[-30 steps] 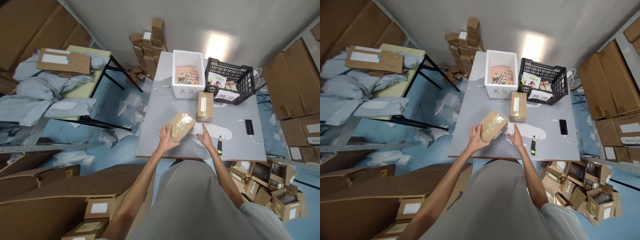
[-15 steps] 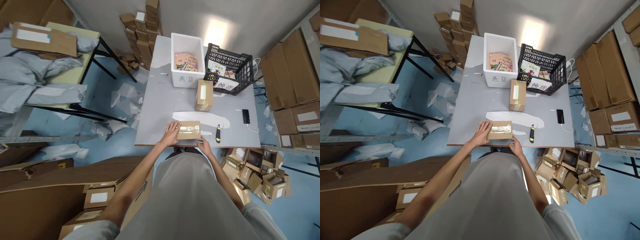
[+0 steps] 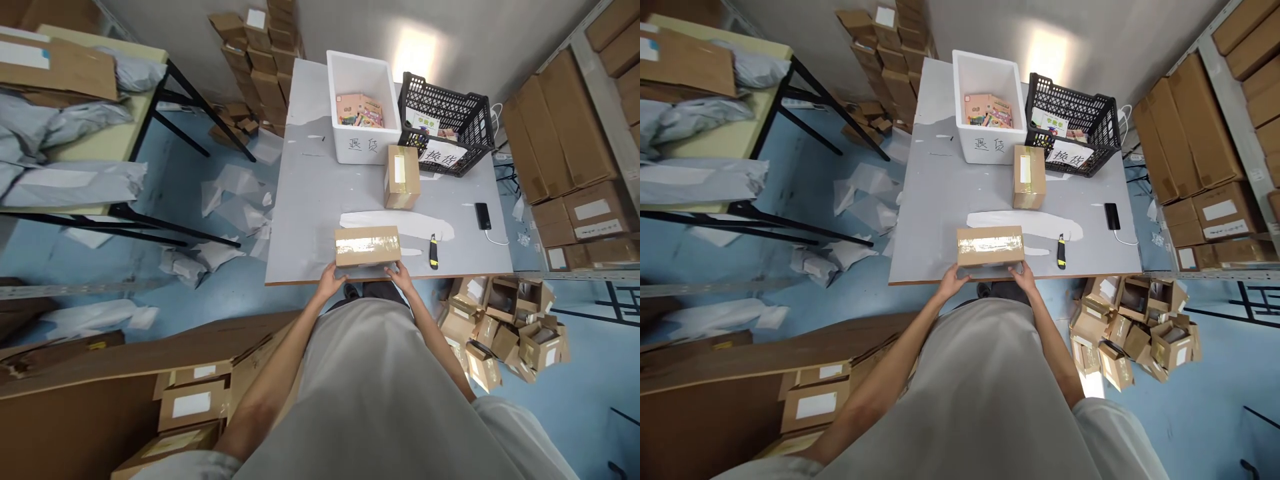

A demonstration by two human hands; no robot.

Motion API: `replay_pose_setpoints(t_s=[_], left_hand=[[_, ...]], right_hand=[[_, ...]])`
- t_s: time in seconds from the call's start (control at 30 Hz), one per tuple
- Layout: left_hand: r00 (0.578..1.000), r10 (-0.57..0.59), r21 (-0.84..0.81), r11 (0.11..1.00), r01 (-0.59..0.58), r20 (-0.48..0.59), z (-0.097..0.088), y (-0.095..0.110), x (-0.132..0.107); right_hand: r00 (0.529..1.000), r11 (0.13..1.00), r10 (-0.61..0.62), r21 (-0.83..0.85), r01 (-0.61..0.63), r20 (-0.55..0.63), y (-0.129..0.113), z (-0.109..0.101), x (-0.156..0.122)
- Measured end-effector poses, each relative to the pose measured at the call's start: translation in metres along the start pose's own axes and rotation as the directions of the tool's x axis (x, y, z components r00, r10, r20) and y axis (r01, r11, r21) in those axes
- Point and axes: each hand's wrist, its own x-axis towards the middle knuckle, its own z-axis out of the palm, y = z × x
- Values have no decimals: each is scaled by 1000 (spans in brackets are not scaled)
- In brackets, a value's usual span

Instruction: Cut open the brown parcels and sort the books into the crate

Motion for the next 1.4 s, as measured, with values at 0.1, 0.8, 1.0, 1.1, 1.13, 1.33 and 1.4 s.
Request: replay_pose_setpoints(t_s=[0.1, 0.8, 1.0, 1.1, 1.13, 1.33, 1.4], left_hand=[[1000, 6, -60, 998, -6, 4, -3, 3, -2], [988, -135, -251, 956, 150, 74, -15, -27, 10], [983, -146, -265, 949, 170, 108, -17, -32, -3], [989, -134, -280, 949, 147, 66, -15, -28, 0], [991, -125, -285, 949, 135, 50, -16, -25, 1], [980, 68, -257, 960, -115, -186, -32, 11, 15], [971, 102, -222, 963, -151, -217, -39, 19, 18]], right_hand=[[1000, 1000, -23, 13, 23, 10, -10, -1, -6], [991, 989, 120, 90, -114, -64, 18, -20, 18], [993, 991, 120, 69, -118, -22, 24, -10, 3], [997, 995, 76, 66, -75, -19, 13, -10, -1], [998, 997, 55, 61, -54, -21, 7, -12, -2], [988, 997, -63, 29, 67, -142, -50, -37, 5], [983, 996, -65, 41, 73, -172, -64, -43, 6]])
